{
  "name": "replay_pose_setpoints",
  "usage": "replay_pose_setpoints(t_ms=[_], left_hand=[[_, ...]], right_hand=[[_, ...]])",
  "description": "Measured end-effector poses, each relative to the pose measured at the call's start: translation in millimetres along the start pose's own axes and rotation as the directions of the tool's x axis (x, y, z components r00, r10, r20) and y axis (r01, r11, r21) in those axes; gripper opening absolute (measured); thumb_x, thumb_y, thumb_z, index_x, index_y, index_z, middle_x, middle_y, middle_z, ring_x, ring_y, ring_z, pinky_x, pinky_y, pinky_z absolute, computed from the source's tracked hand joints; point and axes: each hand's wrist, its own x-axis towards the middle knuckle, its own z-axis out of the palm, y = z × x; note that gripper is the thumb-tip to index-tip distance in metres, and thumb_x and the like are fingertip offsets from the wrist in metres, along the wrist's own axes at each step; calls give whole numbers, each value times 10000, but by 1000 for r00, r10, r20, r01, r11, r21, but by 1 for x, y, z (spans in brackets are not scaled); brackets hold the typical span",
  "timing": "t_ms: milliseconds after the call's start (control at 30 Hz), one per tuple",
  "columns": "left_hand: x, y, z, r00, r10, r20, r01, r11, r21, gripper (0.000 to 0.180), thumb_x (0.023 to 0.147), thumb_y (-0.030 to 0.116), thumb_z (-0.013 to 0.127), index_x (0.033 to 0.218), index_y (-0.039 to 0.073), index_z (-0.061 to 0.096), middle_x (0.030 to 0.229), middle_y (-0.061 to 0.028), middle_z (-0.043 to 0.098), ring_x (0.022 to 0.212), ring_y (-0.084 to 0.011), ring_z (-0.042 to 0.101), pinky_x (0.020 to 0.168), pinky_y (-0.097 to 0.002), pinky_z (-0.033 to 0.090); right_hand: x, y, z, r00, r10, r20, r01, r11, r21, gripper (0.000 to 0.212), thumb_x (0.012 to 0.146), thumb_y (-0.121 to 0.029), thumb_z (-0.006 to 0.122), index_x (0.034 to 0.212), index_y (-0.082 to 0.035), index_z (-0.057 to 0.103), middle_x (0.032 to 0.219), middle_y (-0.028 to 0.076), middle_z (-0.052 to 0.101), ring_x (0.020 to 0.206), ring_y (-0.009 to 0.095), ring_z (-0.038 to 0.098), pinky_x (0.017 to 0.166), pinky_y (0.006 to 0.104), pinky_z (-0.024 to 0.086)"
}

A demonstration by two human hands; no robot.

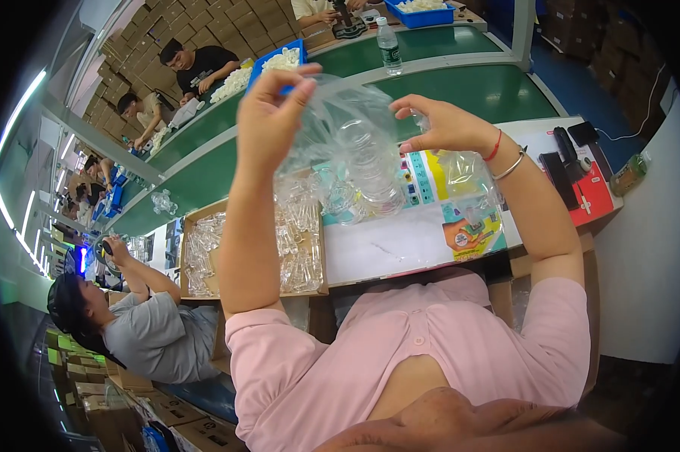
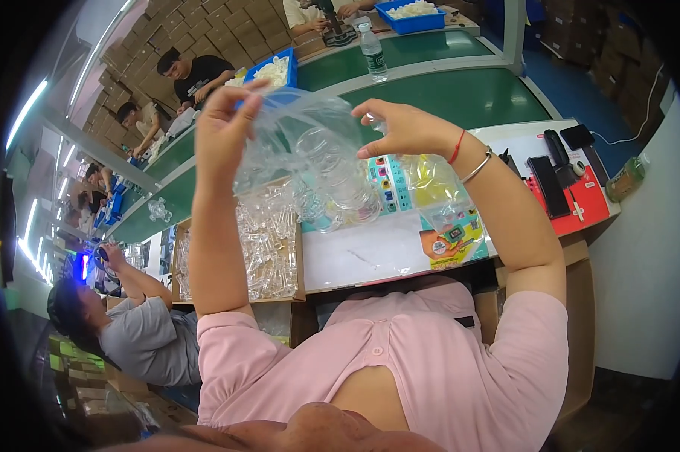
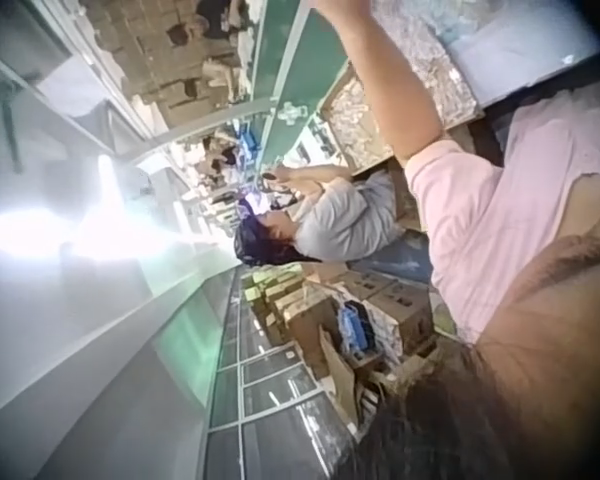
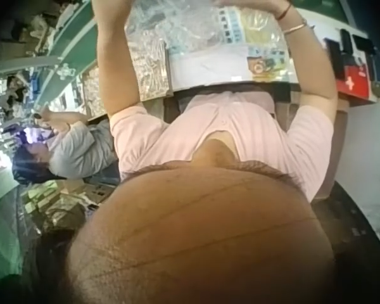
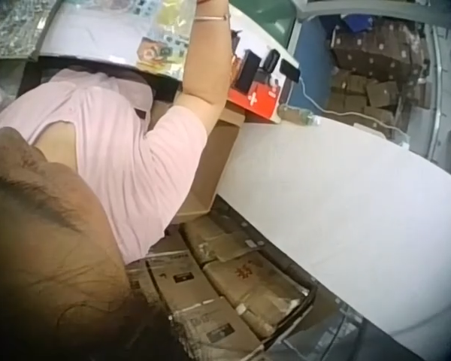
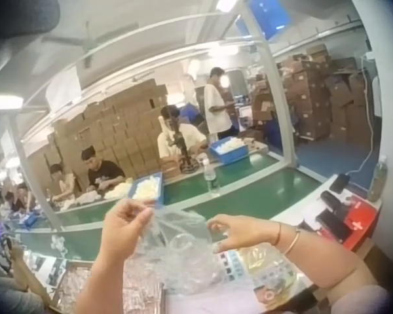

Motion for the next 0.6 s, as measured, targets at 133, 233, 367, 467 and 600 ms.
replay_pose_setpoints(t_ms=[133,233,367,467,600], left_hand=[[19,25,-27,964,159,-213,-192,971,-144,138,836,147,579,835,39,493,992,-120,618,528,-16,421,476,-153,375],[25,36,-47,907,192,-374,-266,951,-155,145,840,141,569,867,34,474,920,-116,622,528,-27,432,481,-158,390],[14,45,-89,743,295,-600,-342,939,38,165,830,148,583,873,34,471,808,-71,602,535,-34,444,478,-161,378],[-15,57,-104,629,442,-640,-327,897,298,151,812,116,602,865,28,492,706,-24,554,545,-43,458,463,-174,367],[-55,60,-90,658,610,-441,-96,648,755,70,749,0,618,785,34,567,659,-13,543,537,-56,455,441,-194,350]], right_hand=[[8,13,12,986,-150,-70,151,988,10,778,639,-336,742,1275,-110,356,1158,121,506,1045,238,496,833,333,427],[14,-3,22,989,-144,-30,147,981,124,801,631,-328,746,1290,-131,336,1174,133,501,1074,256,481,855,346,417],[23,-7,41,970,-201,-137,215,972,98,764,634,-320,742,1275,-145,365,1151,133,519,1059,257,494,867,347,411],[28,-5,46,977,-182,-110,196,972,127,712,634,-308,739,1247,-148,415,1105,126,540,1035,243,509,876,335,404],[28,-3,48,948,-278,-158,302,941,155,641,636,-297,735,1197,-131,474,1062,102,558,1000,223,522,880,322,397]])
